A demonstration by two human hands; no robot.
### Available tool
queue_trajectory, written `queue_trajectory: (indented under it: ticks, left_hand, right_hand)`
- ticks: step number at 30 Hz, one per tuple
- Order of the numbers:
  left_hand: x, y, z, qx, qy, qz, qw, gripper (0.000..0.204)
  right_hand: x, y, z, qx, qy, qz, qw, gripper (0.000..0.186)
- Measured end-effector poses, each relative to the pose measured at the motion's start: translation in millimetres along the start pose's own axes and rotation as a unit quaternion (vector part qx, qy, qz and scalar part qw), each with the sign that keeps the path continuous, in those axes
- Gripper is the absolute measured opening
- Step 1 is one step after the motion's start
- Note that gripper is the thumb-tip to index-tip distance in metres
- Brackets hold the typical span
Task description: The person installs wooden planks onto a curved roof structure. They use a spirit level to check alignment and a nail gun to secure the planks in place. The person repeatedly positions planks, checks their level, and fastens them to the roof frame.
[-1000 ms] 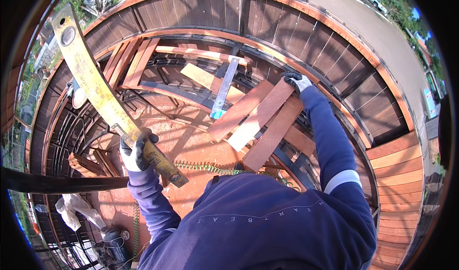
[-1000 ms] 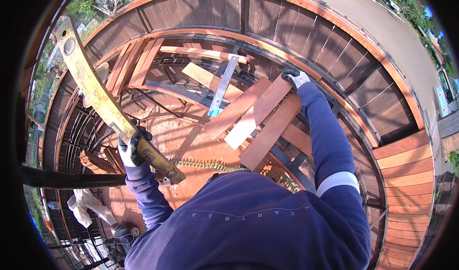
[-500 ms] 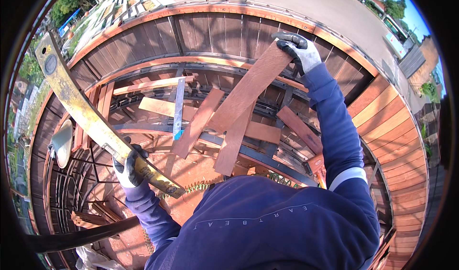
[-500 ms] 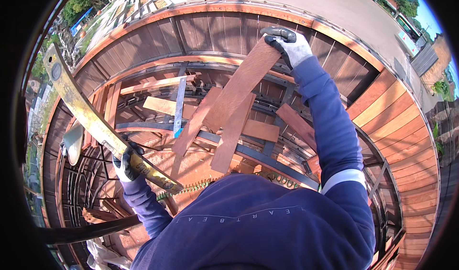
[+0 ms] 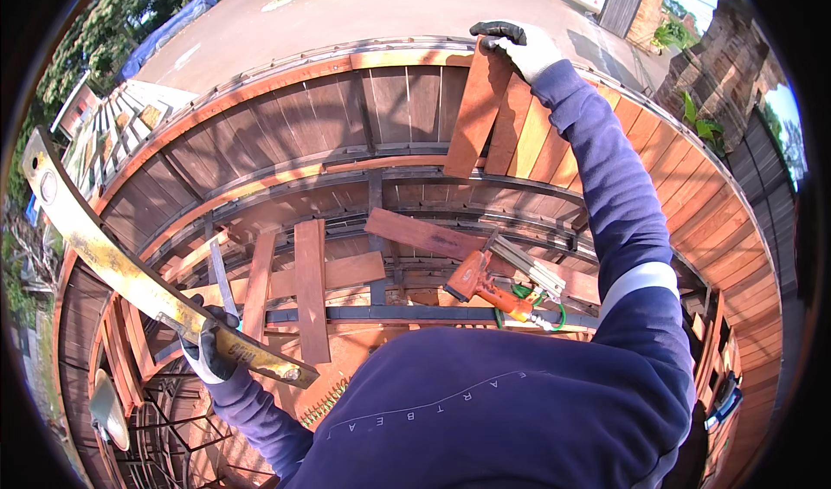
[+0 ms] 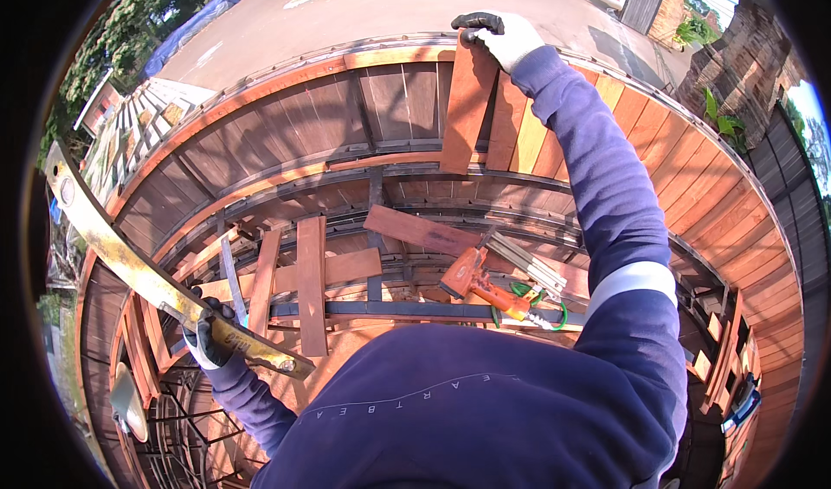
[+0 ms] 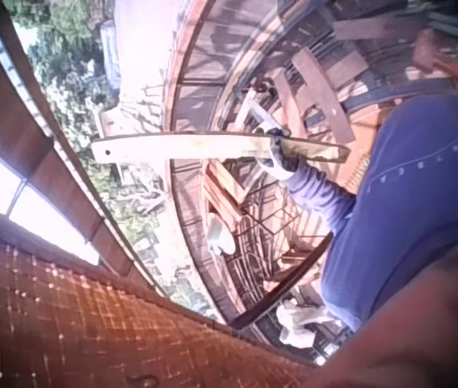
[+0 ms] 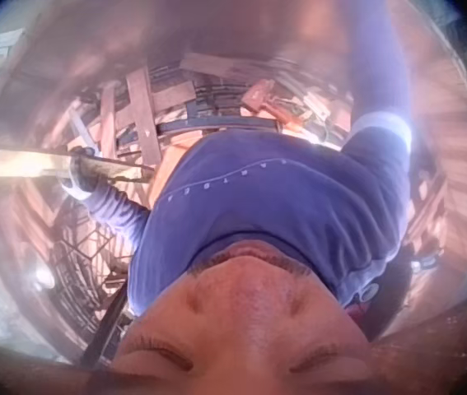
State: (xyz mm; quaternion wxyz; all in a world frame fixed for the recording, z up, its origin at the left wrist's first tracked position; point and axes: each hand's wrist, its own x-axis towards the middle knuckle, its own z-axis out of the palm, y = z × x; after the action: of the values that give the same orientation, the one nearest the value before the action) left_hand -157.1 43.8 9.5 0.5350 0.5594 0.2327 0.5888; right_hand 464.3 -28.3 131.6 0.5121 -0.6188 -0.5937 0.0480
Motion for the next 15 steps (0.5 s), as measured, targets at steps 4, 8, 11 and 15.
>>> queue_trajectory:
  ticks: [4, 8, 11, 15]
  left_hand:
    - [0.1, -6.3, 20.8, 0.023, -0.033, 0.007, 0.999, 0.051]
    - [-8.2, -3.3, 49.2, 0.034, -0.05, 0.001, 0.998, 0.046]
    - [-11.7, 0.1, 57.7, 0.025, -0.052, -0.012, 0.998, 0.045]
    - [-10.8, 2.1, 61.7, 0.028, -0.045, 0.007, 0.999, 0.047]
  right_hand:
    - [-9.5, 23.0, -18.7, -0.109, 0.006, -0.026, 0.994, 0.025]
    - [-8.8, 53.8, -6.2, -0.143, 0.02, -0.037, 0.989, 0.028]
    - [-7.9, 69.6, -3.4, -0.278, 0.004, -0.071, 0.958, 0.027]
    - [2.9, 73.4, -1.0, -0.409, -0.017, -0.141, 0.902, 0.025]
